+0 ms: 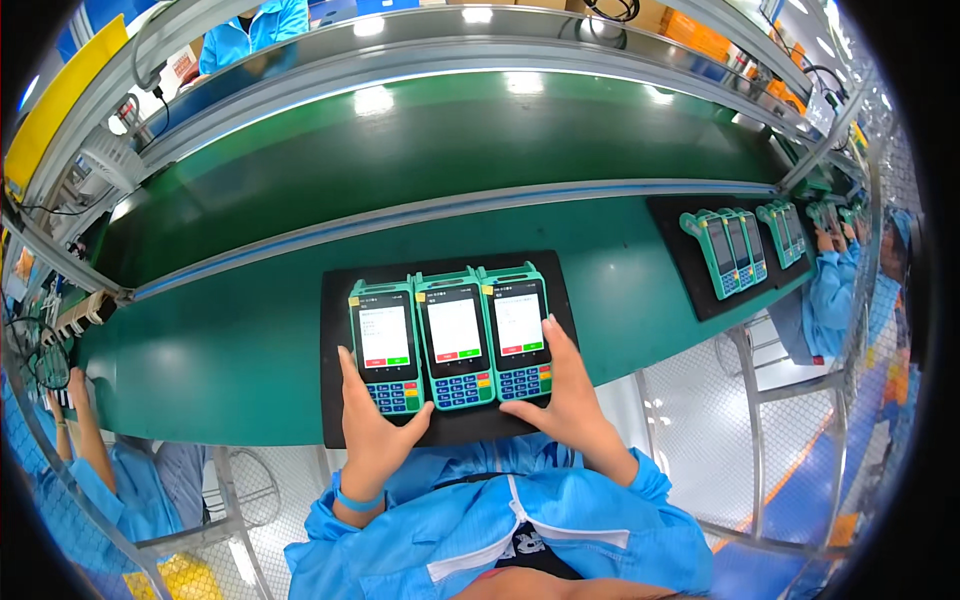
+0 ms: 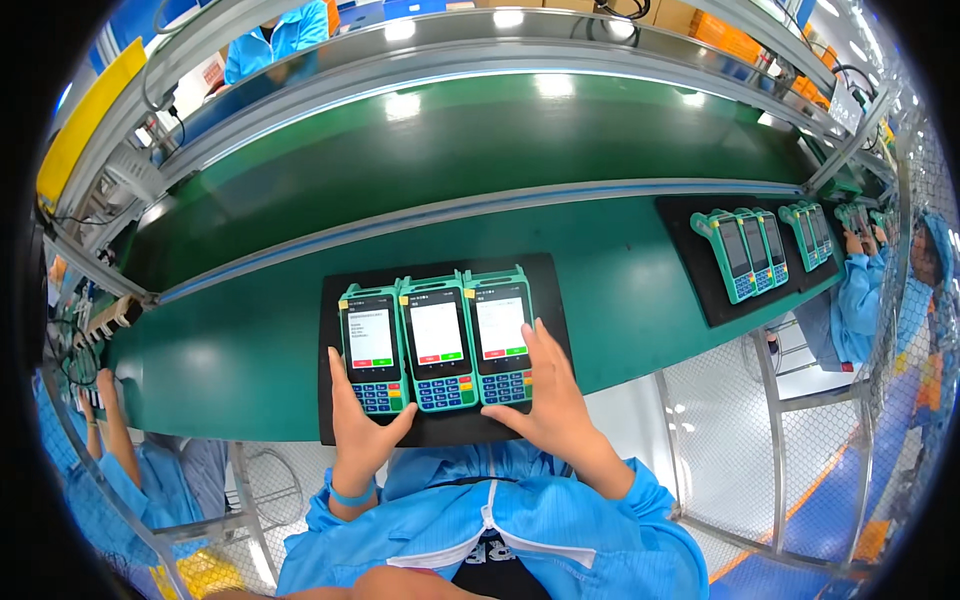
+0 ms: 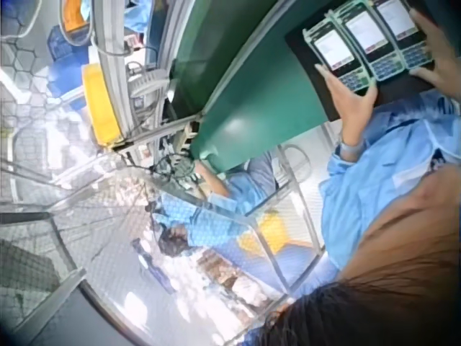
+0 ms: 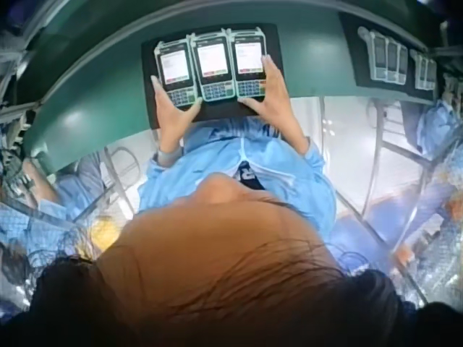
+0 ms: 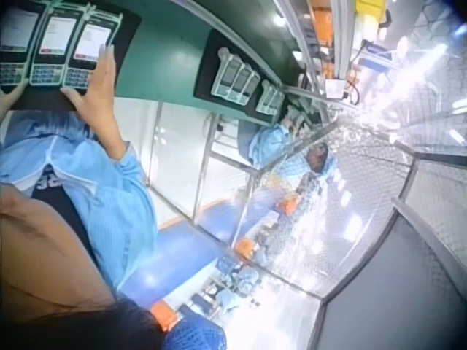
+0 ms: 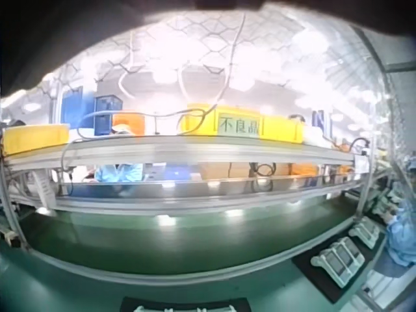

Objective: The person tests handheld terminal devices on an assembly line by placing them on a mat, tapping their touchscreens and buttons to run through display and functional test screens, and moving the tested units down the workstation.

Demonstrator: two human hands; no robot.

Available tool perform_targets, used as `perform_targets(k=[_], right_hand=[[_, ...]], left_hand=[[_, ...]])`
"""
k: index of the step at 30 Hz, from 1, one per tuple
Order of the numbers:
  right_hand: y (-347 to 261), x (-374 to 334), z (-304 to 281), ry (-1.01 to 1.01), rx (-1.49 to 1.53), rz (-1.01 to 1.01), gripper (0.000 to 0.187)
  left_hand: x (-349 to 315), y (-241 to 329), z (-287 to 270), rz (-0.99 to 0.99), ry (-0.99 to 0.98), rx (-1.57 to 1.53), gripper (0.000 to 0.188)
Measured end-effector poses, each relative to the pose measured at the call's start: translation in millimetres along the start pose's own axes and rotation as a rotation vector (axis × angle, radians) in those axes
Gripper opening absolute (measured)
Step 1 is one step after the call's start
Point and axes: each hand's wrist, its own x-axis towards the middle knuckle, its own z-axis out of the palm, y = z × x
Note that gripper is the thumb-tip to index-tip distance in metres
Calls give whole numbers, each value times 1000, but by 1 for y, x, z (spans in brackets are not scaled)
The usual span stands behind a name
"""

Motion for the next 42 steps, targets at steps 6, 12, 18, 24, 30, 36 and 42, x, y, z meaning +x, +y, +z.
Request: perform_targets(k=[6,12,18,24,30,36,42], right_hand=[[-3,-7,-2,95,-229,-26,72],[-10,2,4,71,-306,-15,62],[-32,24,18,-11,-436,-224,57],[-31,19,17,-37,-430,-163,60],[-6,-18,7,-32,-322,-183,63],[17,-37,32,359,-267,-364,40],[31,-5,27,492,-281,-329,41]], left_hand=[[-6,-17,0,156,13,-125,114],[-5,-16,5,287,138,51,87],[-7,-18,12,343,192,82,63],[-7,-9,7,268,125,233,65],[-2,-4,1,213,39,179,70],[0,-5,3,236,48,122,101],[3,-11,10,144,12,-39,123]])
